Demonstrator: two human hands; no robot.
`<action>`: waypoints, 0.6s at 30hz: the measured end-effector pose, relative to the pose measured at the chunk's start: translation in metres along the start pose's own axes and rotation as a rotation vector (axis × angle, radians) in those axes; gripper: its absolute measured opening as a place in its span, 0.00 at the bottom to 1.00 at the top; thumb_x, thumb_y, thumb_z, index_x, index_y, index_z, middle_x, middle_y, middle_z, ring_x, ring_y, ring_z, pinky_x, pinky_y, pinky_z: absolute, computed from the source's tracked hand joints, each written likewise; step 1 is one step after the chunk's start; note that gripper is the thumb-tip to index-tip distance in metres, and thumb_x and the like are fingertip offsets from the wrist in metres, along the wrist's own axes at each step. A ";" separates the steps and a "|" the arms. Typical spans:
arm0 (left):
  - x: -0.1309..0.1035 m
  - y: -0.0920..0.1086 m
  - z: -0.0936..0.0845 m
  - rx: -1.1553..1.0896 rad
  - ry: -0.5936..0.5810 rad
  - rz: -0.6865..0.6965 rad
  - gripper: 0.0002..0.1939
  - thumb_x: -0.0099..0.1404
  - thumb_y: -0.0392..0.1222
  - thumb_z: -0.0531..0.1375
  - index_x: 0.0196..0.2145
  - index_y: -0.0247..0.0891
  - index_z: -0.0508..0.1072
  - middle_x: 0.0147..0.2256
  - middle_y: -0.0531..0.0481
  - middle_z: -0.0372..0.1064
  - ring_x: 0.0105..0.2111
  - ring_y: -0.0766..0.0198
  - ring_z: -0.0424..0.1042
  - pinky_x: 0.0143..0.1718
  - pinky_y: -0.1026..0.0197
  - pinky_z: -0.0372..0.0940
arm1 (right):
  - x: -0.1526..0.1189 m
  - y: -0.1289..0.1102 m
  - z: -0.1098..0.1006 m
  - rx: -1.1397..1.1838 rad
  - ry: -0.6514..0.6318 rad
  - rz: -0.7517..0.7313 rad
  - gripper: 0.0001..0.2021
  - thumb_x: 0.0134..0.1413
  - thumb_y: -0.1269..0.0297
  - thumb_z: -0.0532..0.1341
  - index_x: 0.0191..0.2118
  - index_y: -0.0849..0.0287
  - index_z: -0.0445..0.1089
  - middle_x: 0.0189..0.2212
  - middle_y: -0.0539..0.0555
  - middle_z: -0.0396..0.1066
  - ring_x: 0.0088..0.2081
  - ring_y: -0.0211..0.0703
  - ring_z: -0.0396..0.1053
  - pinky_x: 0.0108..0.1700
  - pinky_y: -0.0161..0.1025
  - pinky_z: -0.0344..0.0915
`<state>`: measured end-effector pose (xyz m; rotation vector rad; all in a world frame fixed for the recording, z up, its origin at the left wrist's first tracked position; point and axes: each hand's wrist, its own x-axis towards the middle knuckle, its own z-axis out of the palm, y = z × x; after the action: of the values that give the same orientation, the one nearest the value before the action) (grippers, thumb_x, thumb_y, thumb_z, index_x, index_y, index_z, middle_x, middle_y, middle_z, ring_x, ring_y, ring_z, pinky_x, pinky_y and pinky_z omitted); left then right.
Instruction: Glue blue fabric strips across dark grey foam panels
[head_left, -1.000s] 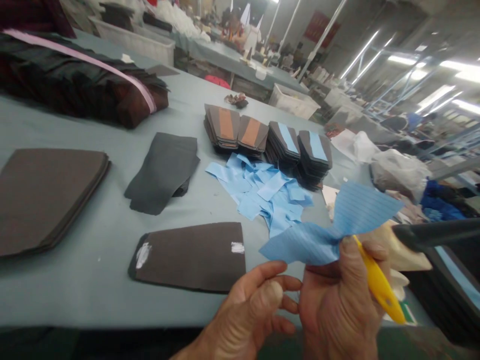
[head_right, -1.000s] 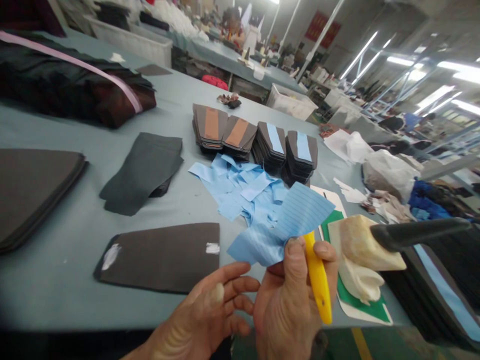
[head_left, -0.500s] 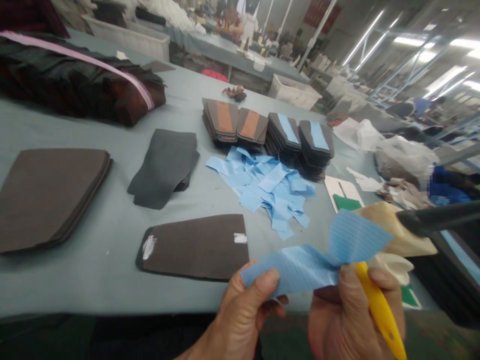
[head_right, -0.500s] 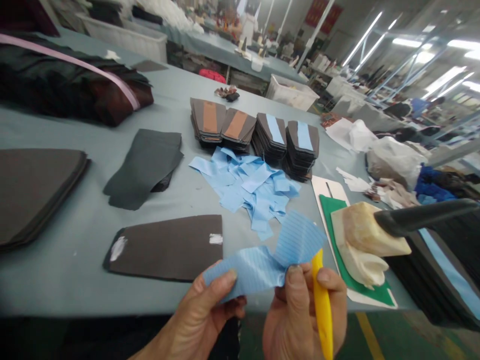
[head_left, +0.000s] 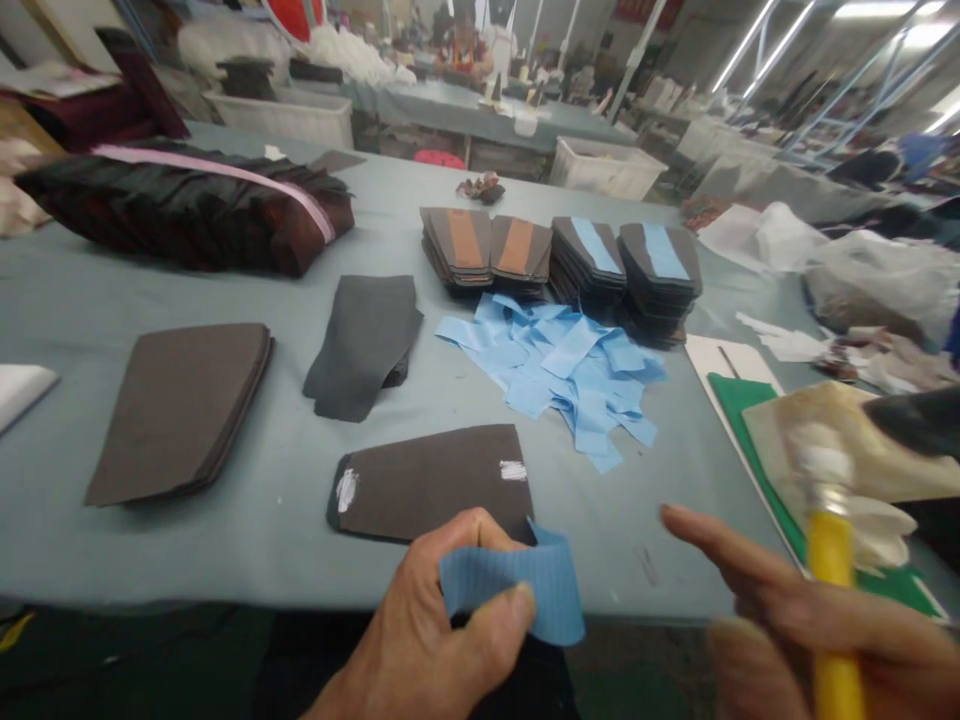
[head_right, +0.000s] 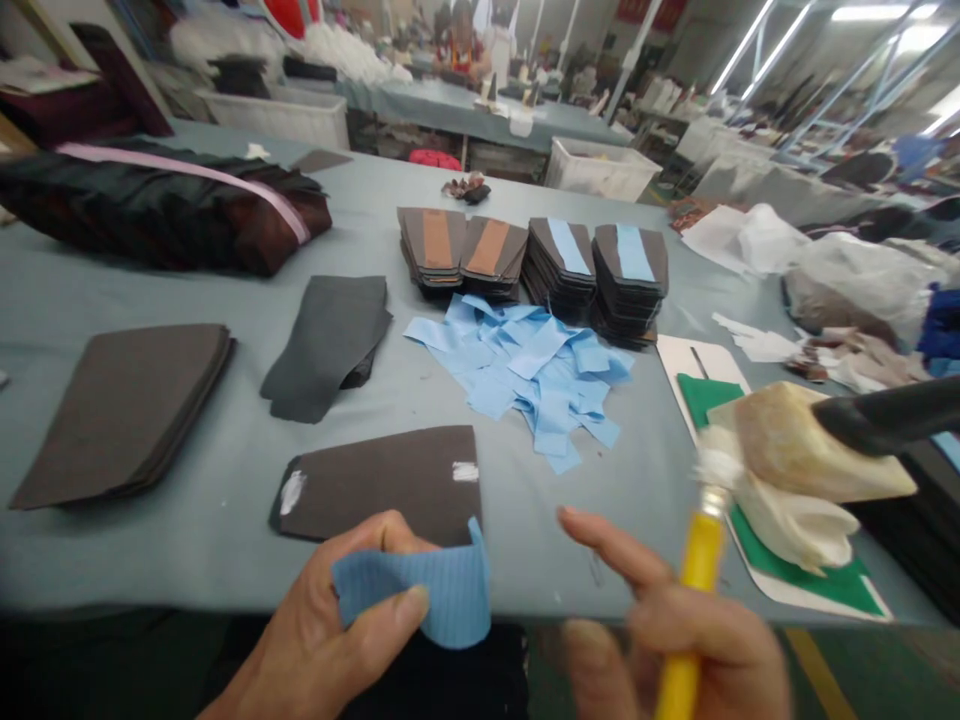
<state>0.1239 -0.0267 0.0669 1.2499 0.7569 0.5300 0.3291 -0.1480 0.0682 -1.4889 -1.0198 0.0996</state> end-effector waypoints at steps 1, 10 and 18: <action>-0.001 0.001 0.000 -0.020 -0.022 0.011 0.13 0.65 0.49 0.64 0.29 0.41 0.67 0.23 0.58 0.57 0.23 0.69 0.53 0.25 0.66 0.54 | 0.002 -0.009 0.013 -0.033 -0.102 -0.021 0.16 0.58 0.60 0.76 0.40 0.52 0.67 0.47 0.57 0.83 0.42 0.55 0.84 0.37 0.44 0.80; -0.019 0.003 -0.008 0.039 0.226 -0.065 0.14 0.60 0.46 0.65 0.25 0.42 0.64 0.21 0.58 0.58 0.22 0.69 0.55 0.22 0.66 0.52 | 0.014 -0.028 0.088 -0.041 -0.648 -0.217 0.09 0.71 0.58 0.64 0.42 0.48 0.62 0.33 0.46 0.79 0.27 0.39 0.80 0.26 0.29 0.74; -0.031 -0.013 -0.028 -0.019 0.443 -0.101 0.15 0.61 0.48 0.66 0.24 0.41 0.67 0.21 0.57 0.61 0.22 0.68 0.59 0.23 0.66 0.58 | 0.023 -0.029 0.121 -0.067 -0.767 -0.278 0.07 0.70 0.67 0.62 0.40 0.48 0.63 0.28 0.42 0.73 0.25 0.35 0.77 0.28 0.25 0.72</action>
<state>0.0821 -0.0341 0.0576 1.0804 1.1768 0.7403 0.2548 -0.0455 0.0757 -1.3688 -1.8486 0.4655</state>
